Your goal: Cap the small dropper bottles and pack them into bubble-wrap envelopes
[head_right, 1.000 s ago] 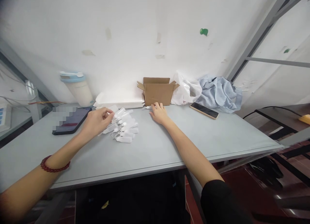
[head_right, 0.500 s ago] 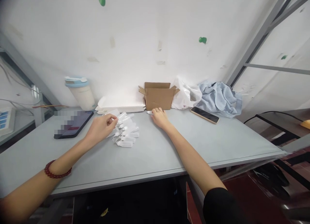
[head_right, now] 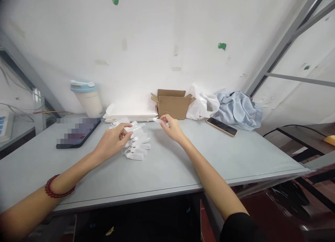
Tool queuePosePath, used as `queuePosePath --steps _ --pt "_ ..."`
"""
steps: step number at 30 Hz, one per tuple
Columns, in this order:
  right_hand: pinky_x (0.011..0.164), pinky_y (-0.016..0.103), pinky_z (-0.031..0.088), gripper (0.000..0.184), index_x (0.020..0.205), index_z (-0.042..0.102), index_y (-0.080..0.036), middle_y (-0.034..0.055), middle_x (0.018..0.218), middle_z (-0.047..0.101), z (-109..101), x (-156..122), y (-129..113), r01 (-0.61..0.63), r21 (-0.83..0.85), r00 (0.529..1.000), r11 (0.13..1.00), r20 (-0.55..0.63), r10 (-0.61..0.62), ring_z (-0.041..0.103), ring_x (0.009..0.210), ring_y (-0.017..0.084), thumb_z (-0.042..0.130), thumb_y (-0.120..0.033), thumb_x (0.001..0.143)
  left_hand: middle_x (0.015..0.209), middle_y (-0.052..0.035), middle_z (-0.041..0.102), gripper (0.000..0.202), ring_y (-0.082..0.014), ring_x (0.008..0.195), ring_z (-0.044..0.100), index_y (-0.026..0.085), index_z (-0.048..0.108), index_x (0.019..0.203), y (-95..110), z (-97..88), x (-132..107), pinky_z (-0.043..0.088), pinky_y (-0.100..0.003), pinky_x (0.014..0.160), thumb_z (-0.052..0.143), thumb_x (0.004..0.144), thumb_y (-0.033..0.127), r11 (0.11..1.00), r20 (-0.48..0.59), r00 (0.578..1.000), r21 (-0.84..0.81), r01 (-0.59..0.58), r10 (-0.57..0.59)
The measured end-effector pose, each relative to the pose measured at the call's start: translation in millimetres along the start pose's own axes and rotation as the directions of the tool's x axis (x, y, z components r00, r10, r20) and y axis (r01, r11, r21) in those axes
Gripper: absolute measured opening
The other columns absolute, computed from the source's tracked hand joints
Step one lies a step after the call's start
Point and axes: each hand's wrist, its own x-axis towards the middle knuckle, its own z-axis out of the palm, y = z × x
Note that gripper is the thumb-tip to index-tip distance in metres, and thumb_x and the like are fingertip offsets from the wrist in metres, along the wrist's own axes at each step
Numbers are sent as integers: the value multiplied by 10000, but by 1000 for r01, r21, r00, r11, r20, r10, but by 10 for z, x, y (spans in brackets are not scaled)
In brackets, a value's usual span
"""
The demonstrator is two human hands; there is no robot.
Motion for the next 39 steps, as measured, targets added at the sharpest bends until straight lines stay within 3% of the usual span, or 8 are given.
queuePosePath --steps 3,5,9,13,20,26,33,39 --pt "739 284 460 218 939 578 -187 31 896 642 -8 -86 -213 -55 312 995 948 97 25 624 834 158 495 -371 857 727 14 638 449 -174 616 578 176 429 1264 20 32 -20 407 -287 621 408 871 392 998 40 999 -67 -12 15" --pt "749 291 468 245 926 589 -188 29 904 640 17 -126 -312 -87 422 986 903 163 19 631 817 155 519 -406 841 724 12 636 465 -173 613 574 169 411 1277 24 47 -28 402 -285 620 401 880 411 996 57 998 -83 -22 27" --pt "717 283 454 286 885 609 -182 18 817 636 77 -163 -388 -132 456 976 880 216 35 629 777 153 532 -451 828 642 9 612 329 -172 593 552 176 553 1041 13 68 -28 358 -275 580 360 906 406 997 83 994 -52 -65 69" --pt "681 269 428 314 840 614 -167 6 686 616 100 -167 -387 -145 441 982 886 171 75 582 696 130 534 -470 825 647 -3 625 294 -157 576 533 182 553 820 7 84 -23 347 -268 574 351 913 375 989 112 986 -99 -109 120" --pt "651 253 415 326 799 621 -156 5 655 606 91 -165 -396 -147 511 987 847 126 95 548 651 113 556 -476 807 608 -7 620 324 -131 512 488 176 540 668 65 57 -34 344 -257 538 437 862 416 973 158 987 -231 2 35" --pt "625 251 406 332 755 616 -155 -1 625 591 98 -167 -401 -160 542 986 825 125 110 519 605 102 569 -481 795 518 34 526 307 -82 421 407 153 577 699 111 -14 -8 329 -233 475 503 825 422 812 291 953 -537 230 -78" --pt "621 250 409 335 757 624 -157 -7 615 583 115 -199 -445 -168 569 982 805 169 86 501 589 97 572 -487 792 709 3 589 262 -59 481 443 139 612 880 28 -6 29 288 -207 447 594 794 386 602 395 917 -718 348 -58" --pt "613 244 405 342 738 604 -156 -8 614 581 127 -201 -450 -179 566 981 805 168 99 491 582 92 574 -493 791 691 8 582 243 -53 486 449 145 604 847 2 2 43 286 -197 451 598 808 385 567 412 909 -736 369 -56"
